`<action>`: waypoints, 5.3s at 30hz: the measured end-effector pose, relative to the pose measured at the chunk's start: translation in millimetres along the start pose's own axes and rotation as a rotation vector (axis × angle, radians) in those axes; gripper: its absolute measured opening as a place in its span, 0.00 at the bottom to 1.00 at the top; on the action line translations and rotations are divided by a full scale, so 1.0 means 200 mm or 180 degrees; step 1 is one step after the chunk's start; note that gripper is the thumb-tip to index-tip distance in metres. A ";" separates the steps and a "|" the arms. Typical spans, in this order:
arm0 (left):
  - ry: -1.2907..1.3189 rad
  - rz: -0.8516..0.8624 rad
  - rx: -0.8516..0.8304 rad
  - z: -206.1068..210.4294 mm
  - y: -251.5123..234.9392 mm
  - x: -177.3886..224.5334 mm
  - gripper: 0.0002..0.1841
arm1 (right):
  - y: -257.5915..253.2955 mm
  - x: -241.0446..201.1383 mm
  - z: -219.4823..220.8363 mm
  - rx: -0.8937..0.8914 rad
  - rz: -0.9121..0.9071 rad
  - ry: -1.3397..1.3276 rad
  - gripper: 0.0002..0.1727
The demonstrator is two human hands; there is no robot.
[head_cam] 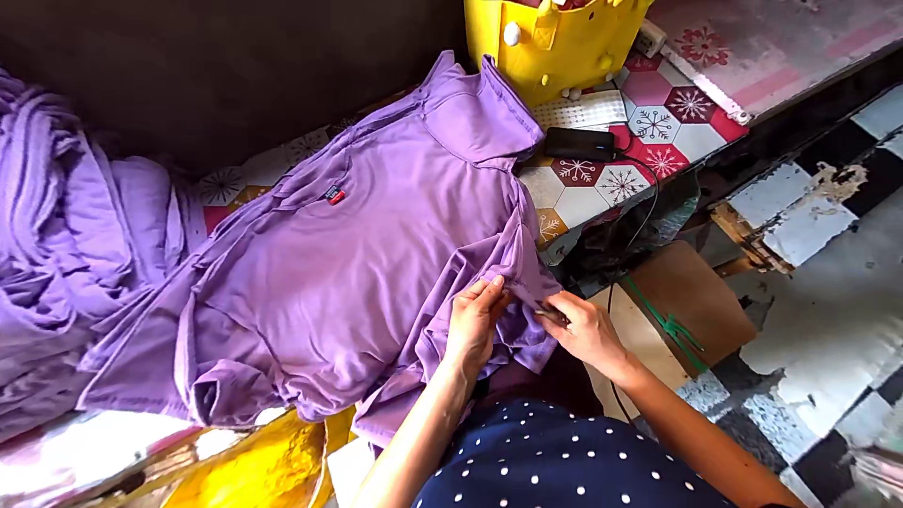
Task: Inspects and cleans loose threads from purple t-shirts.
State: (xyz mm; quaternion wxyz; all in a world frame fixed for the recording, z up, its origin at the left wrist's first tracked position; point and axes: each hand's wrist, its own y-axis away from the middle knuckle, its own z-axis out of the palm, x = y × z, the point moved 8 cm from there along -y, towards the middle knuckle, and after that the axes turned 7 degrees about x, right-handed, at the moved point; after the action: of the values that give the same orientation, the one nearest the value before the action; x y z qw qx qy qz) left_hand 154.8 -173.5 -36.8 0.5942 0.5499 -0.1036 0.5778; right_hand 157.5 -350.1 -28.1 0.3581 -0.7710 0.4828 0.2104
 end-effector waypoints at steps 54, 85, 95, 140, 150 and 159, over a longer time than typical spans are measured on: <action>0.0097 0.0548 0.0220 0.02 0.03 0.03 0.07 | -0.20 -0.05 0.05 0.0525 -0.0232 -0.0795 0.21; -0.0308 0.0959 0.0085 0.02 0.03 0.05 0.10 | -0.33 -0.12 0.02 0.0419 -0.0673 -0.0487 0.19; -0.0208 0.0809 0.0158 0.02 0.03 0.04 0.10 | -0.33 -0.07 0.01 0.0515 -0.0419 -0.0888 0.16; -0.4217 0.0917 0.3431 -1.90 0.25 1.13 0.12 | -0.24 0.29 -0.26 0.1231 0.1036 -0.0374 0.18; -0.3729 0.4621 -0.0130 -0.58 0.55 1.25 0.09 | -0.67 -1.09 0.31 -0.0526 -0.1451 -0.2430 0.35; -0.3788 0.2713 0.0453 -1.01 0.67 0.61 0.09 | -0.56 -0.58 0.30 -0.1366 -0.0804 -0.1595 0.07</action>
State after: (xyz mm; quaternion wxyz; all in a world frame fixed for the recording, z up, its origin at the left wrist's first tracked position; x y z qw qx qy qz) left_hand -18.0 15.4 52.2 0.1241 0.7198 -0.5756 0.3677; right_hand 207.3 -204.9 50.1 0.3185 -0.8067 0.2255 0.4438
